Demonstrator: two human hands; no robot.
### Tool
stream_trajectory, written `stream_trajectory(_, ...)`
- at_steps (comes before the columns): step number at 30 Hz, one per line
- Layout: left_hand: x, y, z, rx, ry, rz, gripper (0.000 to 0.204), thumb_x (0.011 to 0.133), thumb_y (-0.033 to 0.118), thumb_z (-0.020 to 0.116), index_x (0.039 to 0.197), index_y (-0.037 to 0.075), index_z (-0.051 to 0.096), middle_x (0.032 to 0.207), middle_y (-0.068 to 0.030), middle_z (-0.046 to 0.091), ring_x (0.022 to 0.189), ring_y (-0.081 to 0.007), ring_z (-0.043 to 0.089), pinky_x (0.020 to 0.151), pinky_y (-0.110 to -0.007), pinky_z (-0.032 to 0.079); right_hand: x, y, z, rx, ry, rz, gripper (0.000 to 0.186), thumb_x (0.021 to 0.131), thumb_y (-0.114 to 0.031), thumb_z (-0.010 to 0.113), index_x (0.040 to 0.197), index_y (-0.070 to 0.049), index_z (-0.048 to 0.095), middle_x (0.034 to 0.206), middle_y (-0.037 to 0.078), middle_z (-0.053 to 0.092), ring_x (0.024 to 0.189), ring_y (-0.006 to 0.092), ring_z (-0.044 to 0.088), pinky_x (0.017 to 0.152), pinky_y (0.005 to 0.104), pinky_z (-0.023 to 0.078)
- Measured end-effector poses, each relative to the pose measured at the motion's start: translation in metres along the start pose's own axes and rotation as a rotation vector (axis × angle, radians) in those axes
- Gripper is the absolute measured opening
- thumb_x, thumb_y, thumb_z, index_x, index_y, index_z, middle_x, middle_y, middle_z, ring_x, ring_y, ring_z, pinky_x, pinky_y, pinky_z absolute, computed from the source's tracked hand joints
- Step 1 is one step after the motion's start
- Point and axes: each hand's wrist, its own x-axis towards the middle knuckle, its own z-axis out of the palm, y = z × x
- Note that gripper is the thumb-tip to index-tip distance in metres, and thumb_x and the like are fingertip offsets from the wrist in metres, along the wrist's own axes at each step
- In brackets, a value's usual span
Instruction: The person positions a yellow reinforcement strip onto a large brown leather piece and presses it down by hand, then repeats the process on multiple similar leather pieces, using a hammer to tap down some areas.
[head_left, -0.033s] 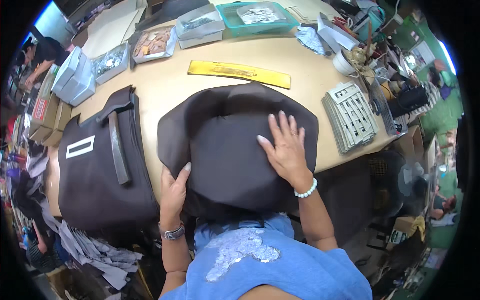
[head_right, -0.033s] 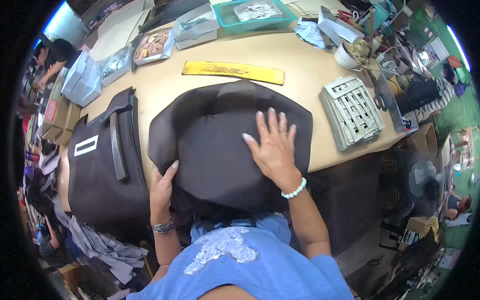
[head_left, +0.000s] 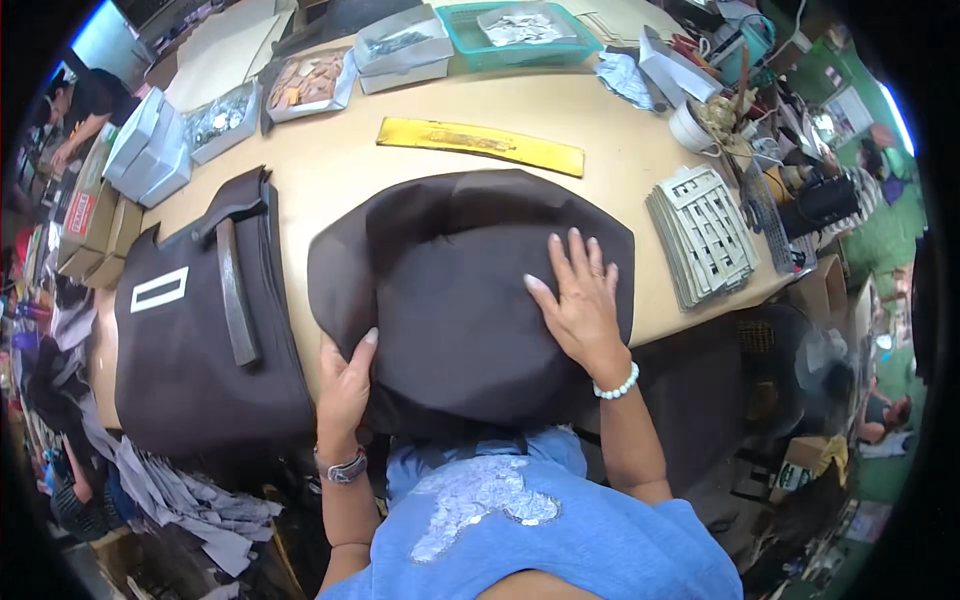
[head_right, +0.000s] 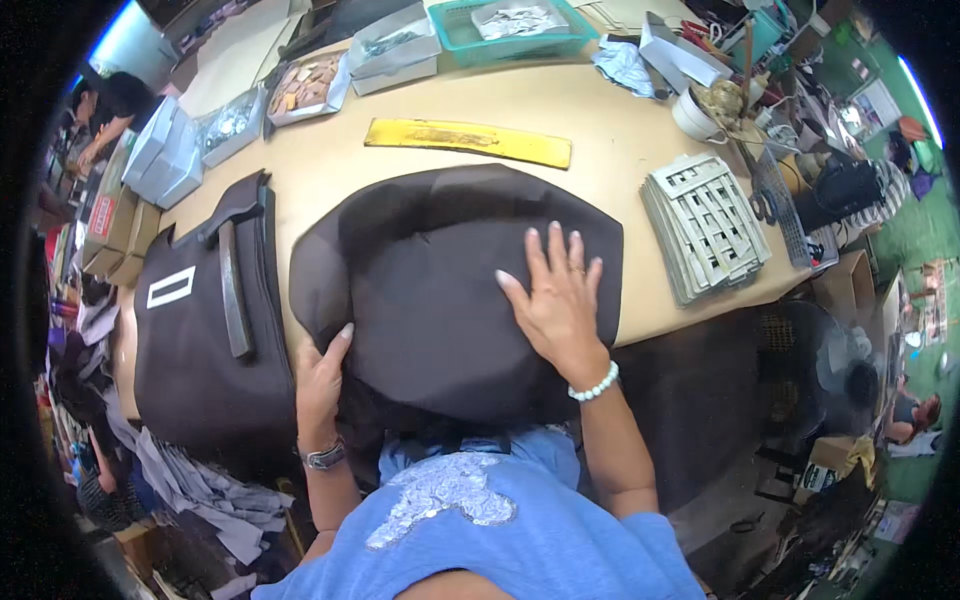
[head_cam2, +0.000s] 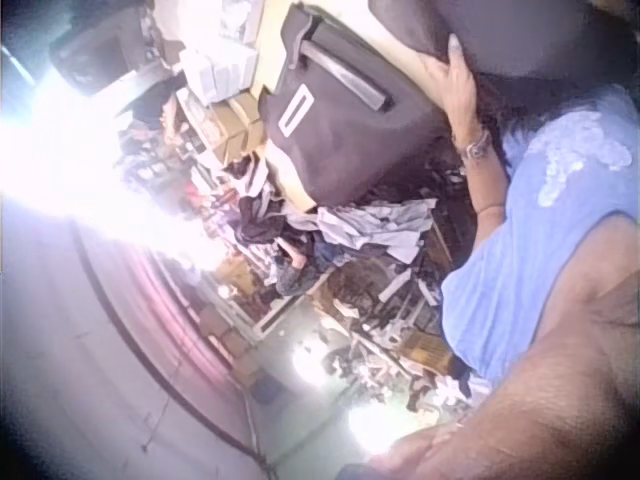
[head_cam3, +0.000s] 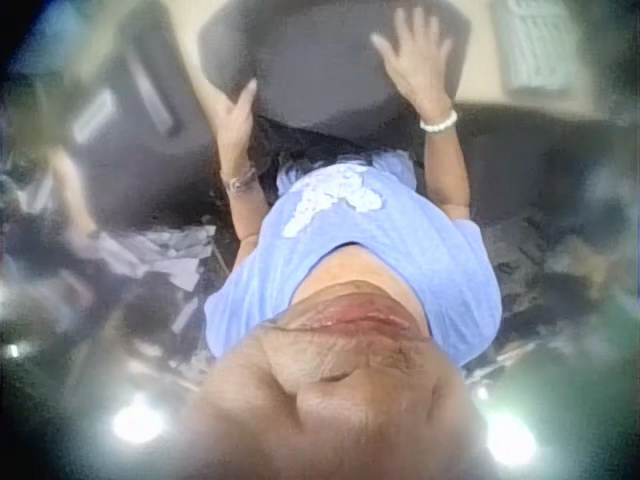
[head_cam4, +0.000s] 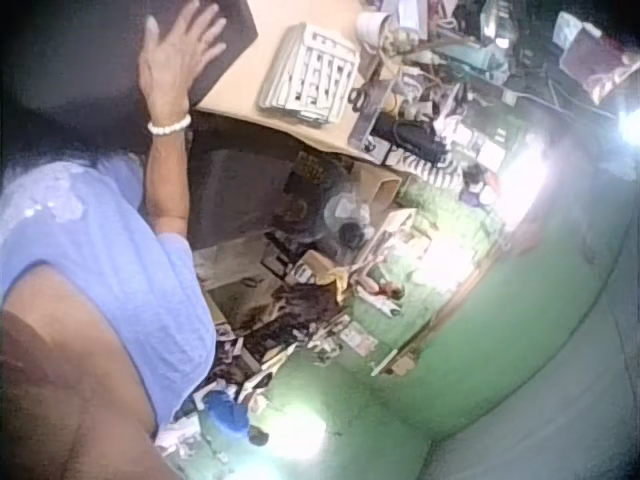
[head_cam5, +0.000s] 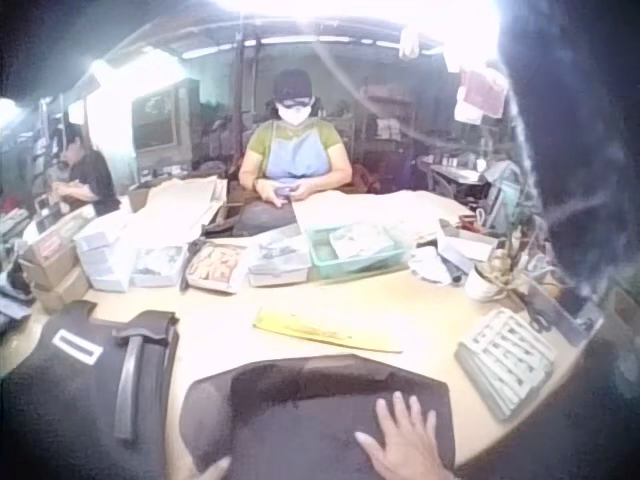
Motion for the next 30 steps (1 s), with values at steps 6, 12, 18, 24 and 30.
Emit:
stream_trajectory(6, -0.018, 0.025, -0.012, 0.154, 0.096, 0.056, 0.050, 0.086, 0.000, 0.056, 0.132, -0.008, 0.038, 0.125, -0.0152, 0.052, 0.115, -0.0206, 0.049, 0.098, -0.029, 0.035, -0.039, 0.023, -0.005, -0.049, 0.148, 0.143, 0.077, 0.084, -0.049, 0.057, 0.139, -0.001, 0.033, 0.144, 0.026, 0.028, 0.132, 0.0453, 0.025, 0.104, 0.0614, 0.018)
stream_trajectory(12, 0.021, 0.024, -0.010, 0.052, 0.189, 0.198, 0.062, 0.083, -0.005, 0.055, 0.140, -0.002, 0.031, 0.136, -0.0154, 0.045, 0.117, -0.0206, 0.050, 0.100, -0.030, 0.037, -0.008, 0.047, -0.011, 0.018, 0.388, 0.355, 0.063, 0.086, -0.025, 0.061, 0.135, 0.005, 0.035, 0.126, 0.025, 0.049, 0.119, 0.0393, 0.045, 0.100, 0.0494, 0.032)
stream_trajectory(18, 0.041, 0.070, -0.004, 0.166, 0.198, 0.457, 0.041, 0.085, -0.009, 0.048, 0.123, 0.002, 0.057, 0.123, -0.0105, 0.059, 0.115, -0.0144, 0.053, 0.101, -0.027, 0.037, 0.038, 0.034, -0.053, 0.774, 0.776, 0.114, 0.048, 0.086, 0.003, 0.058, 0.131, 0.000, 0.041, 0.107, 0.012, 0.056, 0.095, 0.0176, 0.056, 0.085, 0.0313, 0.047)
stream_trajectory(24, 0.036, 0.049, -0.041, 0.587, 0.160, 0.389, 0.049, 0.081, -0.010, 0.046, 0.129, 0.000, 0.051, 0.130, -0.0123, 0.054, 0.123, -0.0212, 0.048, 0.108, -0.033, 0.030, 0.032, 0.051, -0.065, 0.327, 0.618, 0.028, 0.036, 0.086, 0.003, 0.056, 0.121, 0.004, 0.048, 0.109, 0.018, 0.060, 0.097, 0.0244, 0.060, 0.088, 0.0359, 0.047)
stream_trajectory(30, -0.013, 0.016, -0.029, 0.968, 0.020, 0.186, 0.046, 0.081, -0.005, 0.051, 0.127, -0.002, 0.049, 0.124, -0.0220, 0.054, 0.113, -0.0344, 0.053, 0.098, -0.037, 0.039, -0.007, 0.080, -0.021, 0.119, 0.363, 0.166, 0.036, 0.083, 0.003, 0.057, 0.118, 0.003, 0.051, 0.112, 0.024, 0.060, 0.103, 0.0363, 0.060, 0.088, 0.0416, 0.049)
